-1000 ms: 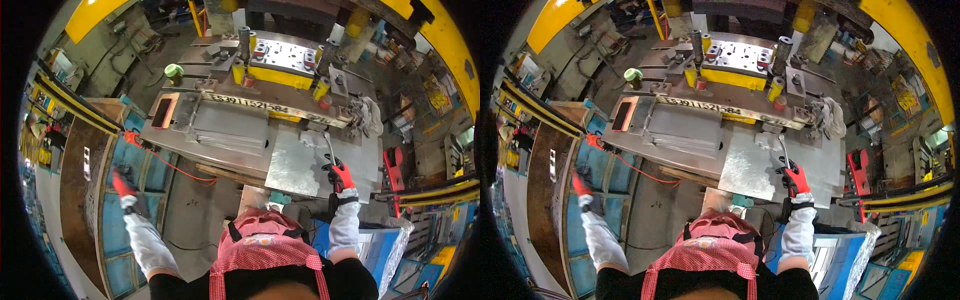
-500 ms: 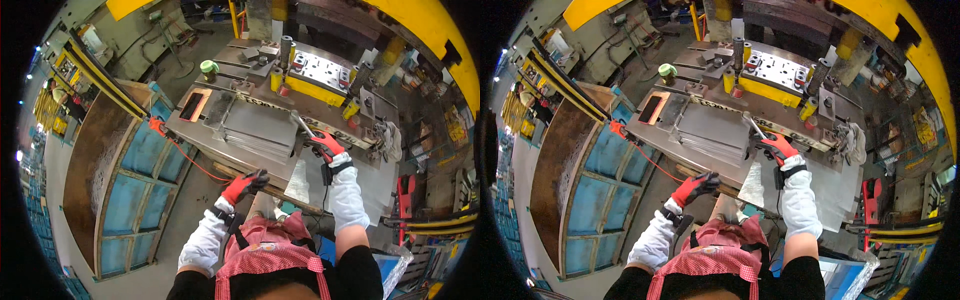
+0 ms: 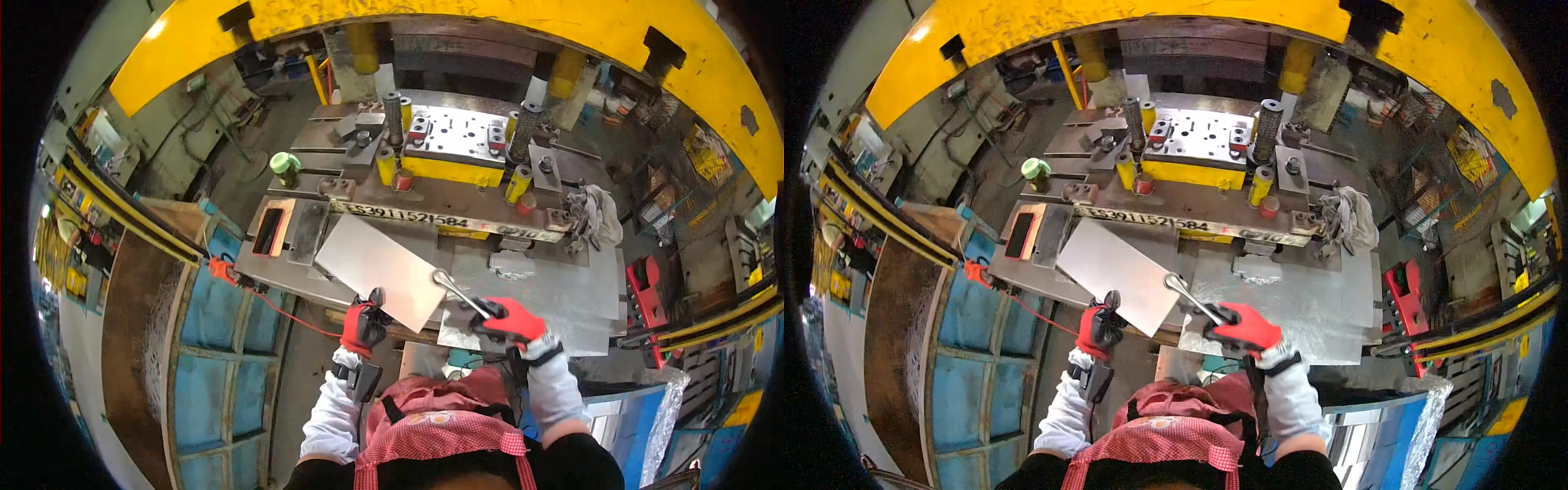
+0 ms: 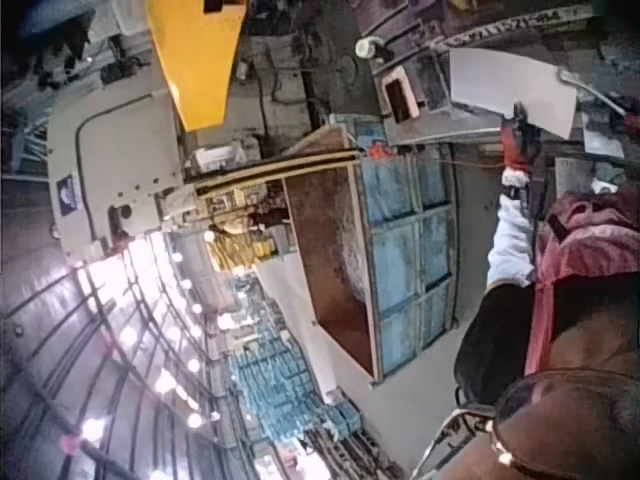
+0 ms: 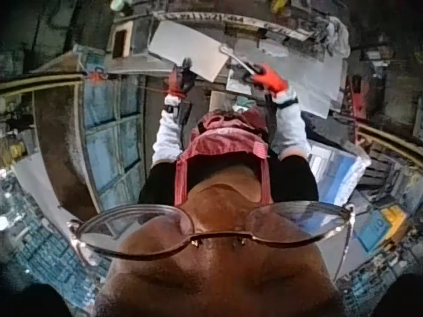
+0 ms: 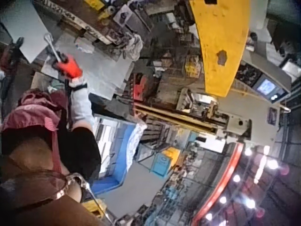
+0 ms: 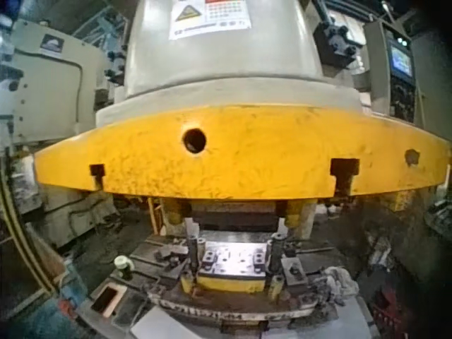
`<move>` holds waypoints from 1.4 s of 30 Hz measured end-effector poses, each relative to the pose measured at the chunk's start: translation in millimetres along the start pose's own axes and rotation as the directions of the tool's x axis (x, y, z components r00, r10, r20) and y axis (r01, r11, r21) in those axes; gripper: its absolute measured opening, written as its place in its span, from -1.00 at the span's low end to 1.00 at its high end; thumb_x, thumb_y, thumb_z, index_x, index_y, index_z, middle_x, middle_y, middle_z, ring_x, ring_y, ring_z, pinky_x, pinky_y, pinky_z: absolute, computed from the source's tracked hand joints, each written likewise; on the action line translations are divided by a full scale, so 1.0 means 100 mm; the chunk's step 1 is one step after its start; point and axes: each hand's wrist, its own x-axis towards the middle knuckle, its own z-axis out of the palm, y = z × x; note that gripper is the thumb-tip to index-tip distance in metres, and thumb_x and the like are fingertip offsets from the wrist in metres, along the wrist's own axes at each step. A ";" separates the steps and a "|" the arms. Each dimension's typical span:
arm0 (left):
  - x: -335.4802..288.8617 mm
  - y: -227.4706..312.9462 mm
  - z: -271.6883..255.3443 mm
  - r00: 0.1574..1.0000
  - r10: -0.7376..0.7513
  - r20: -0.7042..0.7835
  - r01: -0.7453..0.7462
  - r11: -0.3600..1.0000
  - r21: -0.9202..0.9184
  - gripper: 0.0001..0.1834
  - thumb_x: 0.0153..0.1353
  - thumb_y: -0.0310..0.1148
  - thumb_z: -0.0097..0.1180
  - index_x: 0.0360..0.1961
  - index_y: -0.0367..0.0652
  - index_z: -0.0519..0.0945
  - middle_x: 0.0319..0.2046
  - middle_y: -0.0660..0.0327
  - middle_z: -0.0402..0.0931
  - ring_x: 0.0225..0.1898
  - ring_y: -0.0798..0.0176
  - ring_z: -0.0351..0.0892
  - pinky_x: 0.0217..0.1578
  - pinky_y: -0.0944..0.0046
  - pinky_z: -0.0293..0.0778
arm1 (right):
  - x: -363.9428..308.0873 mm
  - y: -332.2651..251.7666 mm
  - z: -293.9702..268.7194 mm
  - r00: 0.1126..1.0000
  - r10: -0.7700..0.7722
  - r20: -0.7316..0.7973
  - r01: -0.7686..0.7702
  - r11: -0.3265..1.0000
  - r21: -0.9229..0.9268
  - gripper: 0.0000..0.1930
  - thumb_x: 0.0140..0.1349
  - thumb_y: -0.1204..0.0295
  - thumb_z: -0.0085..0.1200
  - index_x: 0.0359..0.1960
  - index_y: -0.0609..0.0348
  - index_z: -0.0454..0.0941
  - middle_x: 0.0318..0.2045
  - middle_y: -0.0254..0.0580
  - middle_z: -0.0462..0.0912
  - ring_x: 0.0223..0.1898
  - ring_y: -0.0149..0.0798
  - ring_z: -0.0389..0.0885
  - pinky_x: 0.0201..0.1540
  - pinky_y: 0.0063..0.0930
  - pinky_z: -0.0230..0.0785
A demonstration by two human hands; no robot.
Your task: Operating a large industrial metal press to shape metal components.
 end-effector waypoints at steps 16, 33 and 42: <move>2.88 0.47 1.06 0.706 0.317 0.633 -0.706 0.378 0.599 -0.64 0.19 -0.15 -0.11 -0.35 -0.26 0.54 -0.41 0.02 0.55 -0.37 0.13 0.55 -0.32 0.22 0.41 | 0.08 -0.62 -0.02 0.891 -0.195 -0.411 0.332 0.896 0.295 -0.78 0.15 0.38 0.06 -0.18 0.16 0.44 -0.65 -0.43 0.40 -0.69 -0.57 0.31 -0.67 -0.67 0.11; 1.54 0.24 1.40 0.926 -0.029 0.376 0.275 0.734 -0.621 -0.75 0.29 -0.32 -0.18 -0.23 -0.37 0.31 -0.23 -0.29 0.44 -0.23 -0.27 0.52 -0.22 0.00 0.56 | 0.28 -0.54 -0.26 0.907 -0.195 -0.374 0.273 0.947 0.169 -0.69 0.14 0.42 0.05 -0.06 0.13 0.41 -0.60 -0.42 0.43 -0.72 -0.58 0.29 -0.72 -0.67 0.07; 1.70 0.23 1.53 0.928 -0.235 0.289 0.371 0.659 -0.655 -0.69 0.28 -0.28 -0.20 -0.13 -0.34 0.23 -0.19 -0.33 0.39 -0.19 -0.40 0.46 -0.25 -0.11 0.56 | -0.06 1.25 -0.39 0.246 0.003 -0.969 0.504 0.854 0.130 -0.61 0.11 0.39 0.05 0.02 0.07 0.38 -0.53 -0.27 0.55 -0.73 -0.45 0.34 -0.70 -0.56 0.19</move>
